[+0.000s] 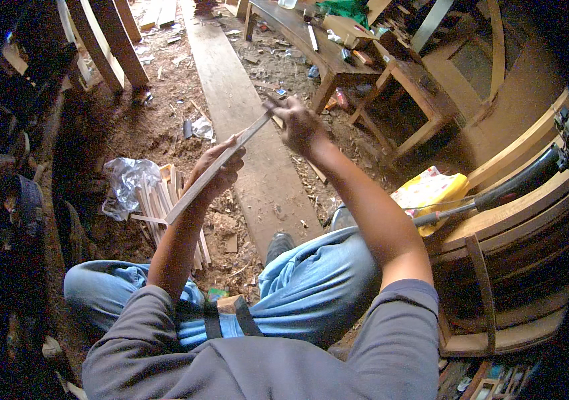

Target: The person sits on the floor and uses a small knife to shave and shape thin wooden sticks. They hold the sticks in one hand and carefully pare the edges with the knife in the other, rotating the sticks to work on different sides.

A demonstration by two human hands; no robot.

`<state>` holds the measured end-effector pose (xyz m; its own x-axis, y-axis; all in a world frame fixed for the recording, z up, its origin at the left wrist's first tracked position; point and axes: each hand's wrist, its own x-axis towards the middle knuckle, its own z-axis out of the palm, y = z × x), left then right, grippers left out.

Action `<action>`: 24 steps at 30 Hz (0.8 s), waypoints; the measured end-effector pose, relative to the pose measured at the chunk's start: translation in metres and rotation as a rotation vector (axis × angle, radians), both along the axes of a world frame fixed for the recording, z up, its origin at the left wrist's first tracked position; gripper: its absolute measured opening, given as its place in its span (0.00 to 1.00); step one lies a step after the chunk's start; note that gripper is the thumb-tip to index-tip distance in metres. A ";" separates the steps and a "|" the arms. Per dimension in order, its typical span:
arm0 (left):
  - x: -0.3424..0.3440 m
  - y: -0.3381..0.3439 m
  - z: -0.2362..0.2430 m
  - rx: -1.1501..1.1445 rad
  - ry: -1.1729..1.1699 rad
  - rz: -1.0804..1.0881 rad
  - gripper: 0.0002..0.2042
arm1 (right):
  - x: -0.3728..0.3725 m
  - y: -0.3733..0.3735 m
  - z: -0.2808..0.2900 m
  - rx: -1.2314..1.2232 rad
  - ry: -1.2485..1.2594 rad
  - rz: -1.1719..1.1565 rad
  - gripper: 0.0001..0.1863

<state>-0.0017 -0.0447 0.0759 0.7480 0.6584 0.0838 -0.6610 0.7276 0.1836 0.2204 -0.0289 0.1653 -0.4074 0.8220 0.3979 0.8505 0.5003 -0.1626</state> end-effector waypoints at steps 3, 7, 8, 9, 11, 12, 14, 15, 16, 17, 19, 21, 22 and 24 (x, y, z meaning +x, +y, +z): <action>-0.001 -0.001 0.001 0.026 -0.038 0.038 0.11 | -0.003 0.000 -0.003 -0.078 0.094 0.310 0.21; 0.000 -0.002 0.006 0.086 -0.015 0.045 0.10 | 0.004 0.002 0.004 0.075 0.009 -0.163 0.26; 0.000 -0.005 0.007 0.067 0.030 0.053 0.10 | 0.002 0.000 0.003 0.062 0.023 -0.125 0.26; 0.000 -0.004 0.008 0.059 0.035 0.062 0.11 | 0.002 -0.001 0.004 0.039 0.036 -0.196 0.27; -0.001 -0.004 0.009 0.060 0.015 0.053 0.11 | -0.004 -0.005 0.001 0.069 0.120 0.058 0.29; -0.002 -0.003 0.010 0.050 0.017 0.057 0.12 | -0.005 -0.008 0.001 -0.050 0.032 0.136 0.28; -0.005 -0.001 0.009 0.076 0.027 0.076 0.12 | -0.010 -0.011 0.001 -0.040 0.028 0.098 0.25; -0.005 -0.001 0.008 0.084 0.030 0.082 0.12 | -0.012 -0.010 0.002 -0.027 0.066 0.126 0.24; -0.005 0.000 0.007 0.083 0.011 0.071 0.12 | -0.012 -0.011 0.002 -0.011 0.079 -0.009 0.22; -0.004 0.000 0.005 0.082 0.007 0.065 0.12 | -0.012 -0.010 0.003 0.020 0.085 -0.096 0.21; -0.003 0.000 0.000 0.084 0.006 0.044 0.12 | -0.011 -0.009 0.003 -0.033 0.096 -0.080 0.22; -0.003 0.001 -0.004 0.040 -0.006 0.064 0.13 | -0.013 -0.010 -0.002 -0.146 0.086 0.213 0.23; -0.003 0.001 -0.005 0.015 -0.022 0.071 0.13 | -0.014 -0.011 -0.005 -0.122 0.078 0.298 0.23; -0.002 0.001 -0.008 0.050 0.064 0.102 0.17 | -0.015 -0.011 -0.009 -0.097 0.057 0.109 0.24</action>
<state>-0.0037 -0.0439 0.0679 0.6821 0.7277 0.0720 -0.7169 0.6460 0.2622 0.2057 -0.0400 0.1560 -0.4755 0.8098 0.3436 0.7801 0.5687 -0.2608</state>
